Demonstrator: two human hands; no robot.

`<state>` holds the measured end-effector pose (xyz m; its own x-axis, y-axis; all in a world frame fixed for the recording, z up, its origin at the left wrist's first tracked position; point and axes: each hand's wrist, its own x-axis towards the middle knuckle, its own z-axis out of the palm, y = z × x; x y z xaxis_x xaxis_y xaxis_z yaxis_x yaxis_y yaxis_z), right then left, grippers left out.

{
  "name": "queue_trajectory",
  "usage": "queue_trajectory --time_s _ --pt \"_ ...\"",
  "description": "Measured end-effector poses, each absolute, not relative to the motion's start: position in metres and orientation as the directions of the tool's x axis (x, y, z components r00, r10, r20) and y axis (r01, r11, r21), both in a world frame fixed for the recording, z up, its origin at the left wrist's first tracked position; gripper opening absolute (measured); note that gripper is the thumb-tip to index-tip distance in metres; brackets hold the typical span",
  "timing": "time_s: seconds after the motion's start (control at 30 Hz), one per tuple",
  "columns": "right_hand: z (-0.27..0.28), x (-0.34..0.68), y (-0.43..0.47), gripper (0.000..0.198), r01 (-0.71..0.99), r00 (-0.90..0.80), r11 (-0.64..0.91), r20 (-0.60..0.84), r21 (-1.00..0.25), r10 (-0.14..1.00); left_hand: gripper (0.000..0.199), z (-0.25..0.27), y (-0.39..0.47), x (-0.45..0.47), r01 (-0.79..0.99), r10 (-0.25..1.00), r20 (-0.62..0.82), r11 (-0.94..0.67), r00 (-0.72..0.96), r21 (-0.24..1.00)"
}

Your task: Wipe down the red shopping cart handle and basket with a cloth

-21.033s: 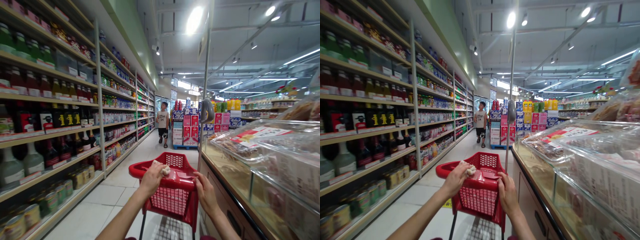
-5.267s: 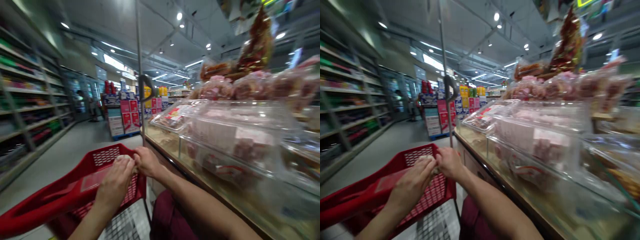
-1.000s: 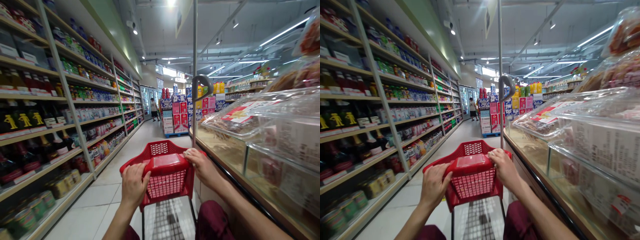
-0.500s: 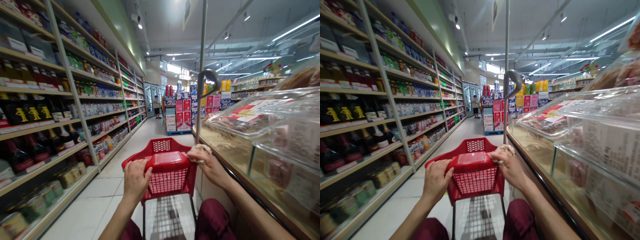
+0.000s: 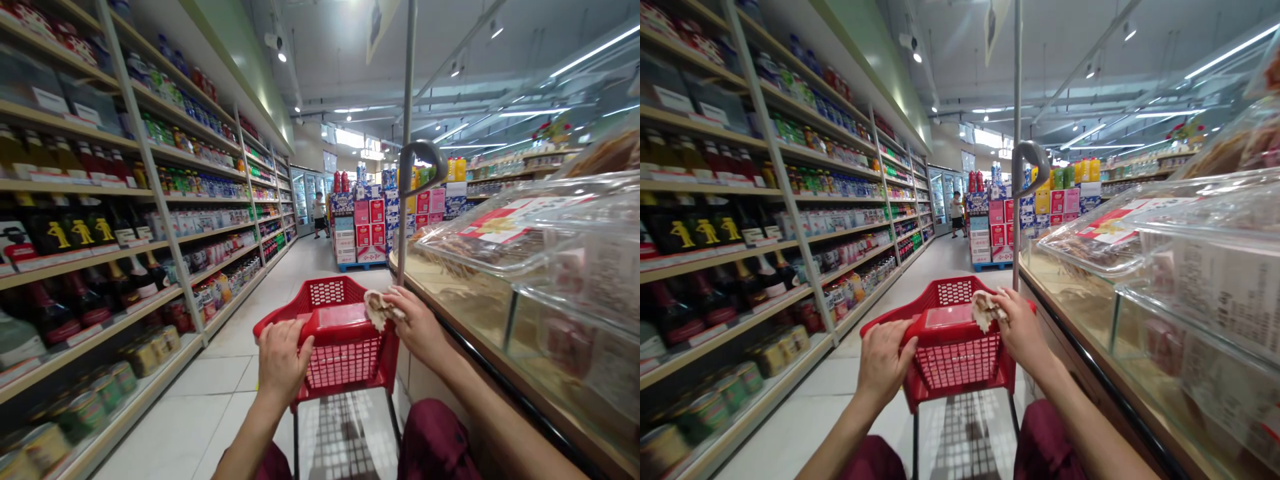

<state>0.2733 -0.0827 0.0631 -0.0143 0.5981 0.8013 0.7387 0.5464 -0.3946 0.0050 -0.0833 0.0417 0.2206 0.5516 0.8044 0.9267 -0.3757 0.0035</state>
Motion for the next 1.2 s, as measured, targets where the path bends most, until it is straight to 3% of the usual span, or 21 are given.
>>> queue_trajectory --time_s 0.13,0.23,0.3,0.4,0.53,0.6,0.67,0.73,0.8,0.93,1.07,1.13,1.2 --pt "0.048 0.253 -0.084 0.042 0.863 -0.159 0.486 0.838 -0.139 0.522 0.032 0.041 -0.083 0.005 0.928 0.538 0.813 -0.371 0.222 -0.008" --pt "0.050 0.256 -0.081 0.047 0.811 -0.298 0.577 0.783 -0.093 0.546 0.033 0.041 -0.082 0.005 0.929 0.532 0.816 -0.371 0.226 -0.015" --pt "0.059 0.266 -0.078 0.039 0.733 -0.360 0.661 0.733 -0.160 0.577 0.033 0.041 -0.082 0.005 0.928 0.532 0.815 -0.372 0.230 -0.019" --pt "0.081 0.286 -0.084 0.007 0.595 -0.332 0.722 0.709 -0.354 0.621 0.033 0.041 -0.082 0.004 0.927 0.533 0.813 -0.374 0.235 -0.023" --pt "0.111 0.304 -0.103 0.007 0.433 -0.148 0.616 0.622 -0.658 0.769 0.032 0.040 -0.083 0.003 0.927 0.532 0.814 -0.375 0.233 -0.020" --pt "0.120 0.299 -0.105 0.021 0.456 -0.146 0.542 0.541 -0.706 0.828 0.032 0.041 -0.085 0.003 0.929 0.534 0.815 -0.371 0.226 -0.015" --pt "0.120 0.281 -0.097 0.029 0.551 -0.117 0.534 0.574 -0.641 0.811 0.032 0.041 -0.086 0.003 0.930 0.537 0.813 -0.367 0.224 -0.015" --pt "0.113 0.255 -0.084 0.032 0.622 -0.039 0.577 0.715 -0.530 0.698 0.032 0.042 -0.086 0.004 0.931 0.537 0.812 -0.364 0.228 -0.021" --pt "0.102 0.228 -0.075 0.033 0.632 -0.113 0.656 0.788 -0.413 0.605 0.031 0.042 -0.087 0.004 0.931 0.532 0.813 -0.364 0.235 -0.030" --pt "0.091 0.185 -0.081 0.022 0.715 -0.335 0.660 0.717 -0.229 0.611 0.032 0.042 -0.086 0.003 0.929 0.521 0.820 -0.368 0.237 -0.034" --pt "0.095 0.168 -0.093 0.032 0.683 -0.480 0.722 0.676 -0.112 0.559 0.033 0.042 -0.086 0.002 0.927 0.512 0.824 -0.373 0.241 -0.039" --pt "0.095 0.178 -0.090 0.028 0.662 -0.518 0.744 0.664 -0.088 0.539 0.032 0.042 -0.087 0.001 0.927 0.511 0.824 -0.373 0.245 -0.044" --pt "0.093 0.200 -0.083 0.029 0.710 -0.470 0.694 0.654 -0.119 0.593 0.032 0.041 -0.089 0.001 0.928 0.510 0.825 -0.369 0.243 -0.045"
